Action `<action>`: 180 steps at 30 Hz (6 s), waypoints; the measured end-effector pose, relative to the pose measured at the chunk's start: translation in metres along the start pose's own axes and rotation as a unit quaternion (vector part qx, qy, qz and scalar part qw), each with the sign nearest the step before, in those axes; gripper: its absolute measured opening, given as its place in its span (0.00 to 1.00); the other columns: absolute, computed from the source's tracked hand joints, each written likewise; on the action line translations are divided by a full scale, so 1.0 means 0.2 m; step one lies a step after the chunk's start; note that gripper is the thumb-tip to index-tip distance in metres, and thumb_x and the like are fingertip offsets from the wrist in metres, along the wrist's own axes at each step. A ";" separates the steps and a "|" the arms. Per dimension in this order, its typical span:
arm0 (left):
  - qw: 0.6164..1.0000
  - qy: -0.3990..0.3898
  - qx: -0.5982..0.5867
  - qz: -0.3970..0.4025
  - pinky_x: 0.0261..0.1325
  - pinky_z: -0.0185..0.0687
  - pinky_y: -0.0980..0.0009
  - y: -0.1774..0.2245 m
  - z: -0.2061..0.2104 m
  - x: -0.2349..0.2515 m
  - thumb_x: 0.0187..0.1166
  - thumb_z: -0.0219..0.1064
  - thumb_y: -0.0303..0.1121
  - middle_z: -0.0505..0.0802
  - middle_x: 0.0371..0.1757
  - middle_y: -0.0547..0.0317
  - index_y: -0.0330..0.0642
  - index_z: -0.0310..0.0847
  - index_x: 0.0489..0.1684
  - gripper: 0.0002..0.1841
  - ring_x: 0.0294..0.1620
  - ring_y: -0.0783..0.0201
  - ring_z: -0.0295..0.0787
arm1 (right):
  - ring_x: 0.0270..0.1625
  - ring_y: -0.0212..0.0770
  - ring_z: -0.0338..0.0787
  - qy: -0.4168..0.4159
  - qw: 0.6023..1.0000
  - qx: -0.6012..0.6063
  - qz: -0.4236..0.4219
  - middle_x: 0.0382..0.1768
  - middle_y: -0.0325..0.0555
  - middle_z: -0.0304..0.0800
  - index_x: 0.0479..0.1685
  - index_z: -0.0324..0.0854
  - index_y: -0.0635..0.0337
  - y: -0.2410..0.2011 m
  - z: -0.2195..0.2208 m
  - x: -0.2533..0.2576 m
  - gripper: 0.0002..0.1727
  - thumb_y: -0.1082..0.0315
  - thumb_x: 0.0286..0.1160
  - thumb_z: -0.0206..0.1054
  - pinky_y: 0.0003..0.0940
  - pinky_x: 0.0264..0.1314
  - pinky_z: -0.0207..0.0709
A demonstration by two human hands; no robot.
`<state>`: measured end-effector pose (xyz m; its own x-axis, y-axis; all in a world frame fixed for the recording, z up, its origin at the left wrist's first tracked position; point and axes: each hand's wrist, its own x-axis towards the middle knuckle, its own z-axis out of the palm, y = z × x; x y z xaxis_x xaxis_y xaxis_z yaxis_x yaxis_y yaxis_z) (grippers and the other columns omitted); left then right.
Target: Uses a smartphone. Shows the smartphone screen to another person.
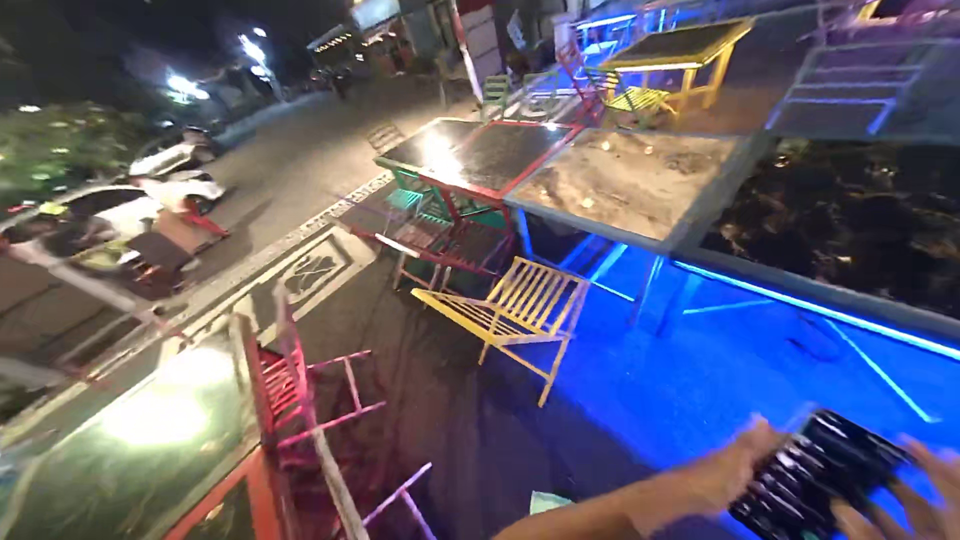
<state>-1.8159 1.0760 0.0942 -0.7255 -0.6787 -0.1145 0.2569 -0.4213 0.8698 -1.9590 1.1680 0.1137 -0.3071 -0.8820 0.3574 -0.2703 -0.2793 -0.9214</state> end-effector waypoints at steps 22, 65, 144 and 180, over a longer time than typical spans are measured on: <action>0.959 -0.209 -0.043 -0.186 0.60 0.91 0.53 -0.19 0.48 0.27 0.69 0.33 0.85 0.93 0.61 0.51 0.49 0.65 0.84 0.55 0.59 0.56 0.93 | 0.68 0.45 0.89 0.245 0.956 -0.157 0.047 0.87 0.39 0.66 0.94 0.49 0.44 -0.05 -0.51 -0.30 0.50 0.75 0.68 0.71 0.47 0.55 0.94; 0.851 -0.435 -0.078 -0.282 0.62 0.88 0.49 -0.57 0.74 0.34 0.68 0.41 0.84 0.92 0.65 0.52 0.61 0.78 0.75 0.47 0.64 0.50 0.91 | 0.74 0.50 0.84 0.392 0.903 -0.164 0.065 0.88 0.55 0.61 0.92 0.51 0.62 -0.08 -0.64 -0.82 0.52 0.70 0.63 0.76 0.48 0.58 0.92; 0.638 -0.525 0.317 -0.466 0.76 0.71 0.39 -2.60 3.80 -0.20 0.90 0.38 0.63 0.71 0.86 0.41 0.46 0.53 0.93 0.39 0.83 0.43 0.71 | 0.83 0.51 0.71 0.768 0.506 0.275 -0.280 0.84 0.45 0.69 0.91 0.51 0.36 0.26 -3.68 -2.86 0.51 0.17 0.69 0.33 0.63 0.81 0.67; 0.573 -0.773 0.233 -0.141 0.87 0.66 0.52 -2.19 3.41 -0.45 0.70 0.79 0.35 0.72 0.84 0.31 0.26 0.58 0.87 0.45 0.84 0.44 0.70 | 0.73 0.42 0.82 0.727 0.653 0.117 -0.177 0.70 0.48 0.82 0.81 0.65 0.59 0.58 -3.56 -3.13 0.31 0.48 0.91 0.40 0.52 0.77 0.77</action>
